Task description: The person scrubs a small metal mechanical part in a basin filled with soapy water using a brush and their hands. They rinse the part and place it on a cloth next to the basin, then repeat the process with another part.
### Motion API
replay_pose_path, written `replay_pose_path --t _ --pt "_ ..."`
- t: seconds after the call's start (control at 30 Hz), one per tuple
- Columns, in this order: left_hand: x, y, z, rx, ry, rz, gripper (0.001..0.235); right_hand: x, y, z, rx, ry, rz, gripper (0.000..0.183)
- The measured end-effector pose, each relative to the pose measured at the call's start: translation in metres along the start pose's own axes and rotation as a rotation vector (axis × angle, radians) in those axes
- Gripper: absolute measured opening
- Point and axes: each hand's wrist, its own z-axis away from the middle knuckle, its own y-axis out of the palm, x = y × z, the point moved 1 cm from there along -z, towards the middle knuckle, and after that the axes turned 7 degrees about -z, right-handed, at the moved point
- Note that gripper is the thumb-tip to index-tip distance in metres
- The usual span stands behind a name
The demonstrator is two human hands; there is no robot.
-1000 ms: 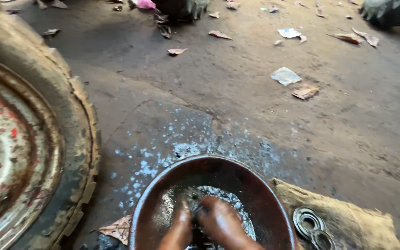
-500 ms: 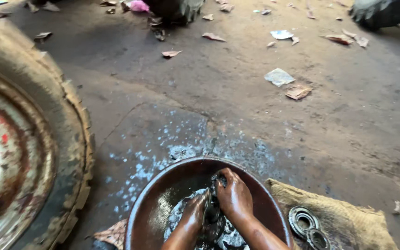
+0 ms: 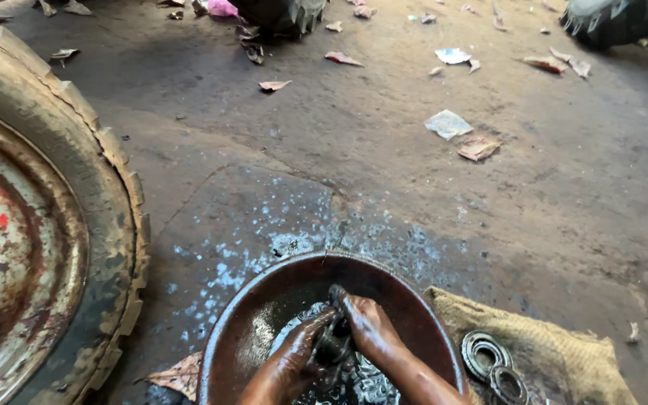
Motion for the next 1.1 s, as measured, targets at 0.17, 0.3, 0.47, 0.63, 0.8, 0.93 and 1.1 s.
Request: replay_pose_path --t 0.17,0.3,0.47,0.63,0.8,0.93,1.1 --pt "-0.012 0.028 -0.011 0.04 -0.15 -0.063 0.049 -0.002 0.007 -0.005 -0.35 0.075 0.031 0.058" --pt "-0.02 0.044 0.002 0.05 -0.159 -0.001 0.05 -0.033 -0.013 -0.031 -0.649 0.238 -0.223 0.044" --pt "-0.037 0.028 0.021 0.012 -0.102 0.046 0.052 -0.079 -0.055 -0.051 -0.552 0.376 -0.611 0.055" --pt "-0.034 0.022 0.007 -0.121 0.015 -0.017 0.045 -0.086 -0.039 -0.04 -0.444 0.268 -0.091 0.057" --pt "-0.03 0.024 -0.008 -0.18 0.044 -0.011 0.042 -0.045 -0.024 -0.009 -0.243 0.356 -0.25 0.052" --pt "-0.028 0.014 -0.01 -0.289 -0.048 -0.018 0.048 0.004 -0.015 0.011 -0.181 0.275 -0.292 0.049" --pt "-0.018 0.002 -0.034 -0.28 -0.094 -0.017 0.057 0.06 0.002 0.014 -0.059 0.157 -0.538 0.044"
